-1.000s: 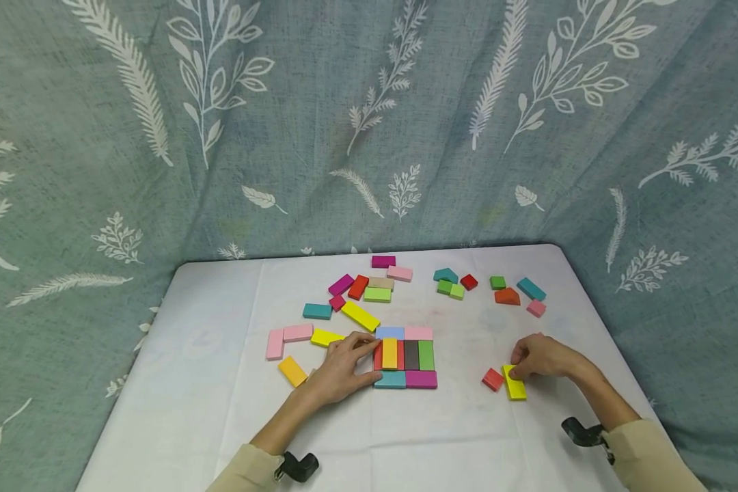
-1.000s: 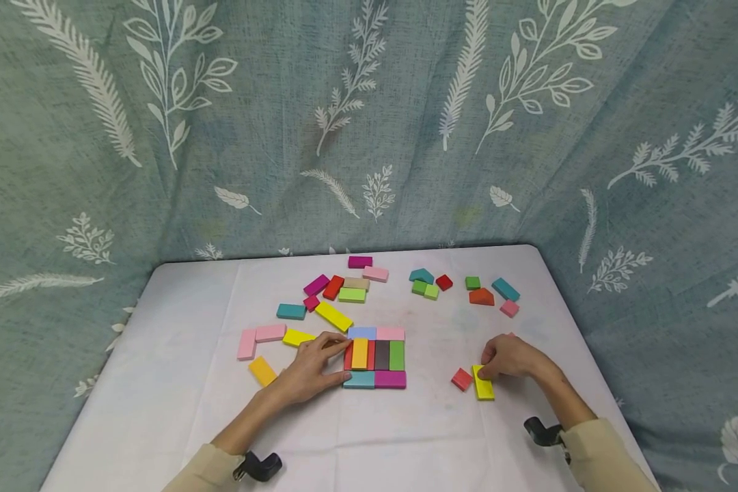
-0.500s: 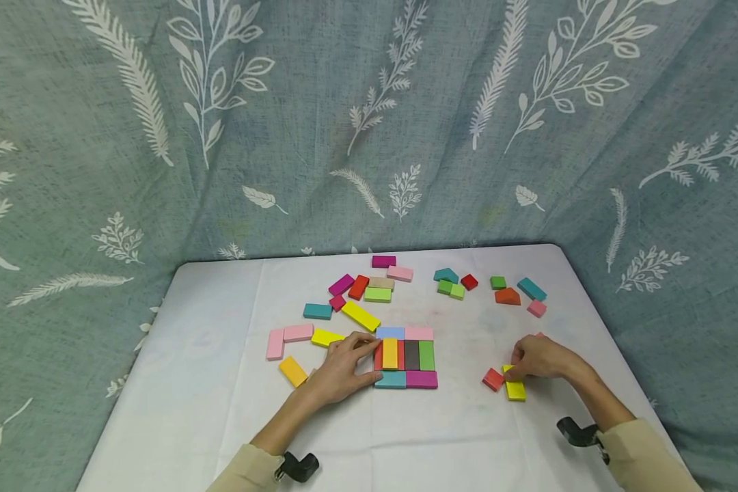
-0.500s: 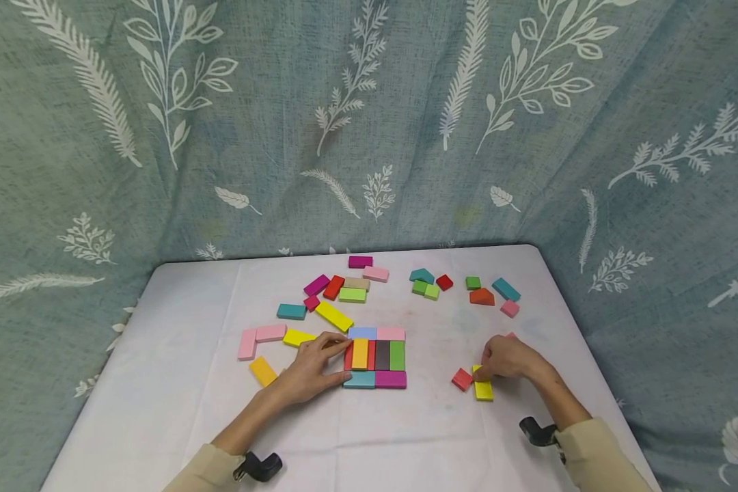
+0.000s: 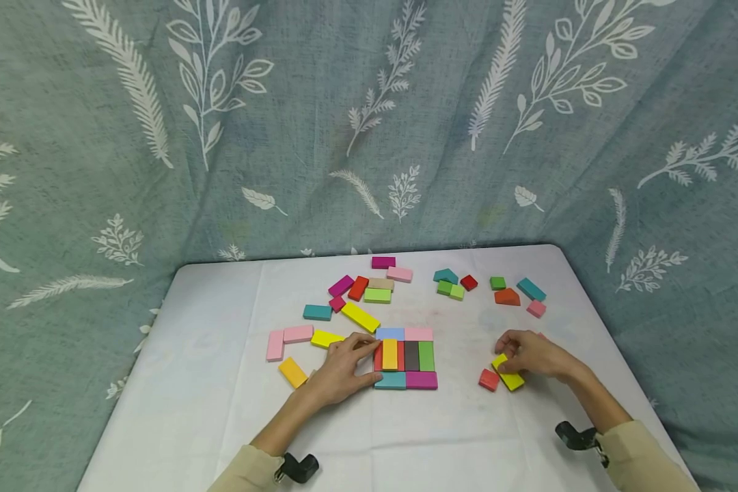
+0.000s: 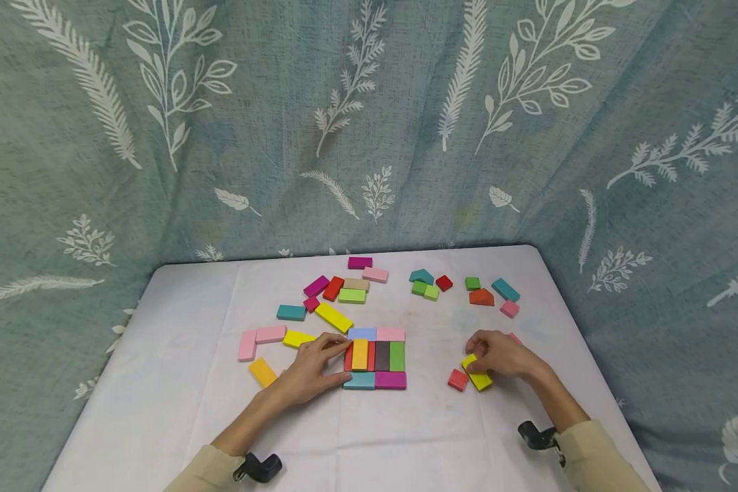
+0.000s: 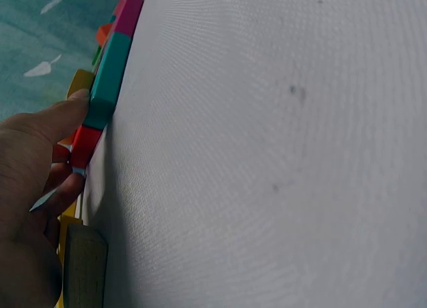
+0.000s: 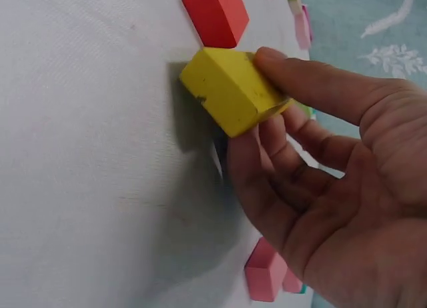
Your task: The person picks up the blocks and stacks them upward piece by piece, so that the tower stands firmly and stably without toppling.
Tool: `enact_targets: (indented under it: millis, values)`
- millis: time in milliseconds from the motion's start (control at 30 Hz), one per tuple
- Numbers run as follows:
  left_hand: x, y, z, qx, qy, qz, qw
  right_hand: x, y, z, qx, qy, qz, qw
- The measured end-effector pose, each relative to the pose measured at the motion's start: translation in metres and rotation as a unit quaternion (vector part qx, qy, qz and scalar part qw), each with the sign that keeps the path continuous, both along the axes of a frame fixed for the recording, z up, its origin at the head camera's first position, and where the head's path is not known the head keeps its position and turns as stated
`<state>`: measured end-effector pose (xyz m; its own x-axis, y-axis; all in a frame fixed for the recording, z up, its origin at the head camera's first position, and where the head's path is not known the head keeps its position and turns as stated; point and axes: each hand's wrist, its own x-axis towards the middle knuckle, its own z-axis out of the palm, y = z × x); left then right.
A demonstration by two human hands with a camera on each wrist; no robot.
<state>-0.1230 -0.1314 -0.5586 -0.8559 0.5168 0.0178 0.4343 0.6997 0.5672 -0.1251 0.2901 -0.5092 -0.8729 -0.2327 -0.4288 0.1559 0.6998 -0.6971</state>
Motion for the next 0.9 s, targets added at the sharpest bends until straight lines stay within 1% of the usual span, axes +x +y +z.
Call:
enact_targets:
  millis: [133, 233, 400, 533, 667, 900]
  values:
    - [0.0, 0.0, 0.001, 0.001, 0.0, 0.002, 1.0, -0.005, -0.002, 0.005, -0.036, -0.004, -0.005, 0.9993]
    - [0.0, 0.0, 0.002, 0.0, 0.0, 0.002, 1.0, -0.009, -0.01, 0.01, -0.067, -0.01, -0.007, 0.9977]
    - [0.001, 0.0, 0.001, -0.002, -0.002, 0.003, 1.0, -0.015, -0.035, 0.014, -0.102, -0.029, -0.017, 0.9942]
    - [0.001, 0.0, 0.001, -0.001, -0.003, 0.002, 1.0, -0.022, -0.06, 0.012, -0.121, -0.032, -0.022, 0.9918]
    - [0.001, 0.0, 0.001, -0.003, -0.003, 0.001, 1.0, -0.028, -0.082, 0.006, -0.126, -0.018, -0.021, 0.9916]
    - [0.001, 0.001, 0.001, 0.002, 0.003, -0.002, 1.0, -0.034, -0.111, -0.007, -0.104, 0.009, -0.025, 0.9942]
